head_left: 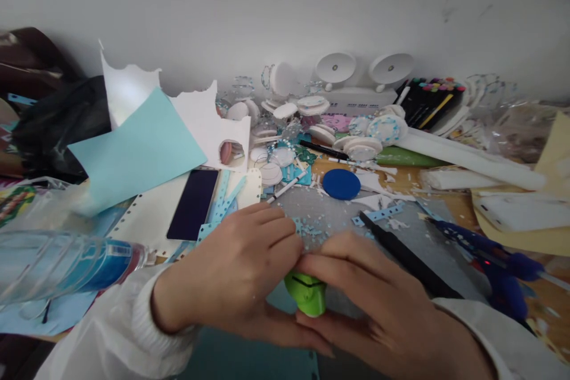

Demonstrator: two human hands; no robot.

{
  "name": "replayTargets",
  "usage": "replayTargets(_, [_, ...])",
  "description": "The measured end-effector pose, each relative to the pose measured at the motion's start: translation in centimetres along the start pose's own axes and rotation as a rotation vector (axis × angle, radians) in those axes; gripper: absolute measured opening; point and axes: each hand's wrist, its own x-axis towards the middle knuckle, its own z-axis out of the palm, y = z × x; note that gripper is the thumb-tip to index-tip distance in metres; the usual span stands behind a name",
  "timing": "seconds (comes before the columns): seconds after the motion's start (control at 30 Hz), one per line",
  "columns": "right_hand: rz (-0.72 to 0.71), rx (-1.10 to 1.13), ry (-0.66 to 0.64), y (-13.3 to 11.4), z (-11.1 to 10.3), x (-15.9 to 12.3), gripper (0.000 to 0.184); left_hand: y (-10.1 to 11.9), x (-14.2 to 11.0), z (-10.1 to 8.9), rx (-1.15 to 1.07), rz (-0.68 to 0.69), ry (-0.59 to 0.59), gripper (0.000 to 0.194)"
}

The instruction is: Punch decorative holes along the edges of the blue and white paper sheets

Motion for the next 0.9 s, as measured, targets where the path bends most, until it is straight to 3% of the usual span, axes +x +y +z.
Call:
replayTargets(0.13, [-0.014,0.016,-0.027,0.0,0.6,-0.1,0.017,-0.4,0.0,0.5,-0.029,0.075,-0.023,0.046])
replayTargets(0.27, [0.010,0.034,0.044,-0.1,1.8,-0.5,0.014,-1.0,-0.3,1.3,-0.026,0.158,-0.019,0.045])
replayTargets(0.47, [0.037,0.067,0.064,0.4,2.5,-0.6,0.019,-1.5,-0.4,1.8,-0.036,0.117,-0.008,0.048])
replayTargets(0.67, [0.044,0.249,0.110,1.2,1.6,0.2,0.022,-1.8,0.0,0.6,-0.010,0.064,0.044,0.055])
replayTargets(0.9, [0.070,0.420,0.067,0.5,0.5,0.1,0.037,-1.8,-0.1,-1.1,0.084,0.160,-0.017,0.048])
